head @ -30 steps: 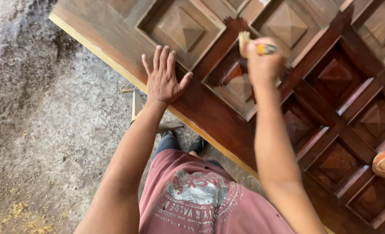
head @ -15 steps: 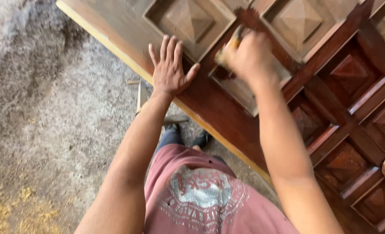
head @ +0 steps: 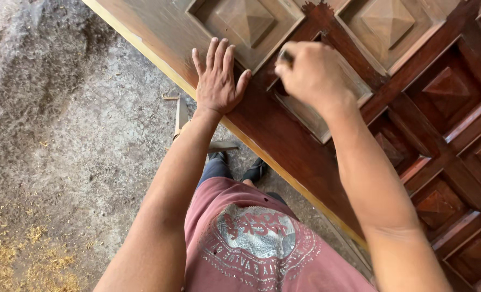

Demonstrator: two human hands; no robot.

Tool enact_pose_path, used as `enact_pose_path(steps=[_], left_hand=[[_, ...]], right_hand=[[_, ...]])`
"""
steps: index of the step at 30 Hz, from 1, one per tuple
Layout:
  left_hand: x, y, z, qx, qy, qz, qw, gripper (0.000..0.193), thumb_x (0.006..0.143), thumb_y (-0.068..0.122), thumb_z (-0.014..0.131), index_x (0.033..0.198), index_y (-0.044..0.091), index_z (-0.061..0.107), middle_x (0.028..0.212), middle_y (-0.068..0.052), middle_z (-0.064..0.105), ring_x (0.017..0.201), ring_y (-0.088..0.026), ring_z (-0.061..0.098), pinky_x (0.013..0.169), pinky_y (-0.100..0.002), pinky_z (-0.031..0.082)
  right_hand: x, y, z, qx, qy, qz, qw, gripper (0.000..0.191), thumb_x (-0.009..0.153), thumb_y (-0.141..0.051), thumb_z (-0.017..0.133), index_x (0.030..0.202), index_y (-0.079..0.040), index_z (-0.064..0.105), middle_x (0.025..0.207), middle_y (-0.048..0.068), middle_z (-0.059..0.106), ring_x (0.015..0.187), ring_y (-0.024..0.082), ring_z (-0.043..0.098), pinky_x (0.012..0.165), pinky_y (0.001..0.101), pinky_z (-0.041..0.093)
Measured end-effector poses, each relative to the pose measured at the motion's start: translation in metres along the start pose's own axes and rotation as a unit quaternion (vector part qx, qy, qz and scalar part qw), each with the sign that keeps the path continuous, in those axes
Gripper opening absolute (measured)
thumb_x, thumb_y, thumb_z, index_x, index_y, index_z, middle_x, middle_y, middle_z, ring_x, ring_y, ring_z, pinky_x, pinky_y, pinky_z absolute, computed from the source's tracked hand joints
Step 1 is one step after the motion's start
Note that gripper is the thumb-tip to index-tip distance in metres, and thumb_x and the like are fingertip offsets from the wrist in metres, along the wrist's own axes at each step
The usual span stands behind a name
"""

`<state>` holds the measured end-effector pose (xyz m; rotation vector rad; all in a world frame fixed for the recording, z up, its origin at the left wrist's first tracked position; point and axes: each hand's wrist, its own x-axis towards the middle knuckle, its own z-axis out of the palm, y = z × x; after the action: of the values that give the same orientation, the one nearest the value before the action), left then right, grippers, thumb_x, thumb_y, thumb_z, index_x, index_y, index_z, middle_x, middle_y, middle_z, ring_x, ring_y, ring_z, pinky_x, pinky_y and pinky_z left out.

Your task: The person holds a can of wood stain in one hand and uses a brush to apply stain onto a carved wooden door panel resting on supports. They brush the stain across the recessed panels and frame rails, moving around the door to coat different sections, and dip the brush back into the can.

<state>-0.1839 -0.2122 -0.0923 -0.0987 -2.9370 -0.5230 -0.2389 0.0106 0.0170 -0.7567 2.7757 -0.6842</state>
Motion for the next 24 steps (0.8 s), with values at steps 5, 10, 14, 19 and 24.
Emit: enact_pose_path(steps=[5, 10, 14, 19, 24], left_hand=[[0.000, 0.000, 0.000, -0.001, -0.010, -0.008, 1.000, 0.071, 0.106, 0.056, 0.049, 0.150, 0.000, 0.043, 0.161, -0.018, 0.038, 0.155, -0.035, 0.022, 0.123, -0.066, 0.003], [0.000, 0.003, -0.002, 0.017, -0.023, -0.007, 1.000, 0.076, 0.107, 0.060, 0.049, 0.151, -0.001, 0.042, 0.161, -0.020, 0.037, 0.155, -0.035, 0.021, 0.122, -0.066, 0.002], [0.002, 0.007, -0.003, 0.007, -0.023, -0.009, 1.000, 0.076, 0.103, 0.060, 0.051, 0.150, 0.001, 0.042, 0.161, -0.018, 0.037, 0.154, -0.036, 0.020, 0.122, -0.067, 0.002], [0.002, 0.007, -0.002, -0.005, -0.033, -0.018, 0.999, 0.077, 0.104, 0.060, 0.053, 0.151, 0.001, 0.042, 0.161, -0.018, 0.036, 0.155, -0.036, 0.020, 0.123, -0.066, 0.003], [0.001, 0.004, -0.001, 0.008, -0.024, -0.014, 1.000, 0.075, 0.103, 0.058, 0.055, 0.149, 0.000, 0.043, 0.159, -0.019, 0.037, 0.154, -0.036, 0.021, 0.121, -0.067, 0.003]], right_hand=[[-0.053, -0.001, -0.016, 0.074, -0.022, -0.015, 0.997, 0.006, 0.088, -0.015, 0.076, 0.089, -0.010, 0.076, 0.083, 0.008, 0.075, 0.076, 0.023, 0.072, 0.072, 0.0412, 0.058], [-0.062, 0.007, -0.009, 0.116, -0.025, 0.152, 0.981, 0.006, 0.097, -0.022, 0.074, 0.099, -0.018, 0.077, 0.080, 0.001, 0.074, 0.064, 0.016, 0.066, 0.057, 0.0367, 0.055], [-0.067, 0.026, 0.003, 0.154, -0.022, 0.127, 0.980, 0.005, 0.095, -0.017, 0.074, 0.097, -0.013, 0.076, 0.080, 0.004, 0.075, 0.069, 0.016, 0.069, 0.067, 0.0331, 0.057], [-0.096, 0.068, -0.010, 0.175, -0.132, 0.228, 0.949, 0.006, 0.088, -0.017, 0.075, 0.091, -0.013, 0.077, 0.091, 0.006, 0.078, 0.079, 0.016, 0.071, 0.073, 0.0341, 0.057], [-0.058, 0.052, 0.028, 0.160, 0.014, 0.126, 0.979, 0.010, 0.096, -0.022, 0.072, 0.092, -0.013, 0.075, 0.085, 0.006, 0.076, 0.074, 0.018, 0.072, 0.067, 0.0362, 0.059]])
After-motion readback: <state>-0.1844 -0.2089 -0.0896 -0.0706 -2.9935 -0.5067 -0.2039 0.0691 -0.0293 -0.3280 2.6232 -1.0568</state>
